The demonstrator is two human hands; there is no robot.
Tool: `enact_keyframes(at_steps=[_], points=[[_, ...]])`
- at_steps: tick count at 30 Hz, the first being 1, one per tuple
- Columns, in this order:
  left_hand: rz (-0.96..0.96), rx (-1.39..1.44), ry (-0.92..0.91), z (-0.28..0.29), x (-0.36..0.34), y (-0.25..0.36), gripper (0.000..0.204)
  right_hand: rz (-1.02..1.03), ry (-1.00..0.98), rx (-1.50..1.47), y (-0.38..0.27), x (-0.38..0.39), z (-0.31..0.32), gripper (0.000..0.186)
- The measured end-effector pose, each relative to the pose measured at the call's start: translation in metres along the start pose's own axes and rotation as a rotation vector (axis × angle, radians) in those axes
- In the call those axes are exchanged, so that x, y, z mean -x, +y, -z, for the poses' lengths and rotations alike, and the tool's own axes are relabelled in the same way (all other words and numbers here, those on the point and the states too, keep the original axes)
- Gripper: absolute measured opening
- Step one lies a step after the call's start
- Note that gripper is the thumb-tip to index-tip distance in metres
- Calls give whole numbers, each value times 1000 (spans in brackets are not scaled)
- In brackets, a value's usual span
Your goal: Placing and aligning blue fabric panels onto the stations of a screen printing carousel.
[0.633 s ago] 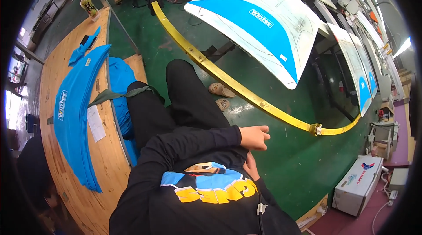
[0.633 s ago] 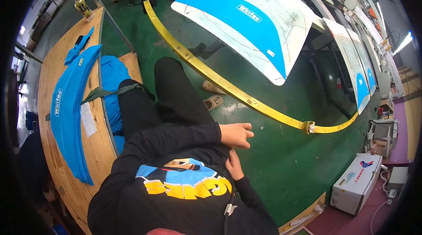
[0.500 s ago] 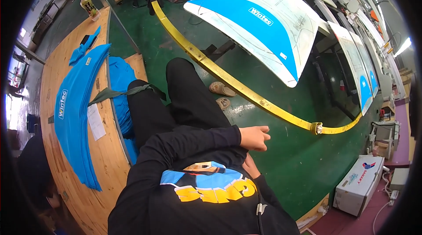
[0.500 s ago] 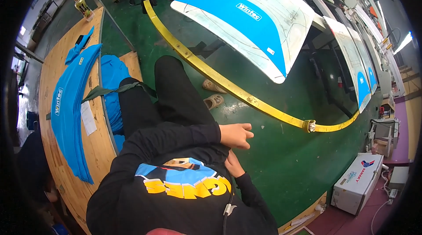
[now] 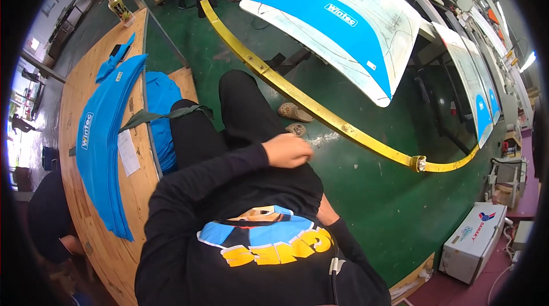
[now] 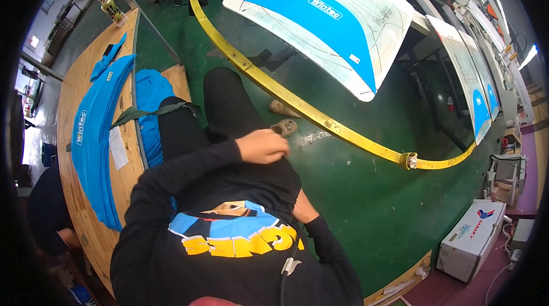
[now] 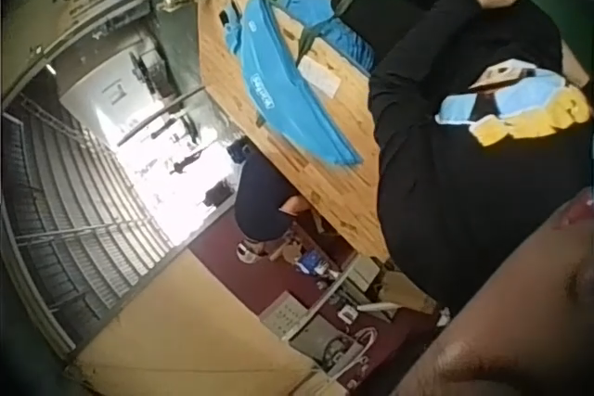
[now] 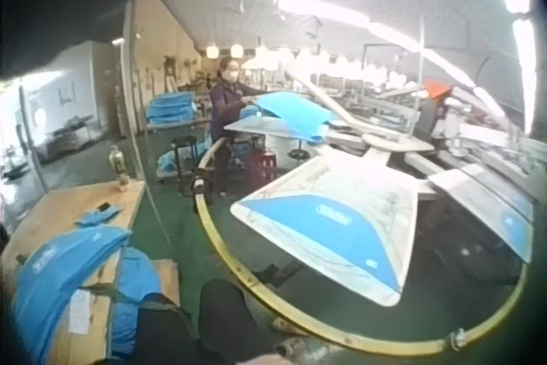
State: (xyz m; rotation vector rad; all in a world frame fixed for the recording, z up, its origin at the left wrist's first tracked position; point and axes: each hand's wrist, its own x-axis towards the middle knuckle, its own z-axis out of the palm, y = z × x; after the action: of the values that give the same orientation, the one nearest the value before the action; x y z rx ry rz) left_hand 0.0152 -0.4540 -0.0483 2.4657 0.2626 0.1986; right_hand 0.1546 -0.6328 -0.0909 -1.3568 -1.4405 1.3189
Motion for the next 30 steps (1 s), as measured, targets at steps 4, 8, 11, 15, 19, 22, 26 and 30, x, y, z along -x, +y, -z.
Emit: enact_keyframes(at_steps=[4,8,11,15,19,22,26,30], points=[[45,96,26,-3,38,-12,24,36,-68,9,-13,-4,7,47],[24,77,66,-10,40,-15,26,26,-89,38,-4,13,29,45],[21,94,60,-10,39,-15,22,-16,-6,35,14,28,40,40],[-12,76,120,-13,40,-16,19,40,49,74,34,45,42,43],[-43,84,164,-17,42,-21,18,-268,79,-809,41,36,45,53],[-54,98,201,-17,43,-27,18,-443,97,-941,38,23,46,48],[-76,138,241,-17,41,-38,17,-157,81,-26,27,7,44,23],[-68,136,251,-16,39,-53,16,-31,90,162,14,-7,40,24]])
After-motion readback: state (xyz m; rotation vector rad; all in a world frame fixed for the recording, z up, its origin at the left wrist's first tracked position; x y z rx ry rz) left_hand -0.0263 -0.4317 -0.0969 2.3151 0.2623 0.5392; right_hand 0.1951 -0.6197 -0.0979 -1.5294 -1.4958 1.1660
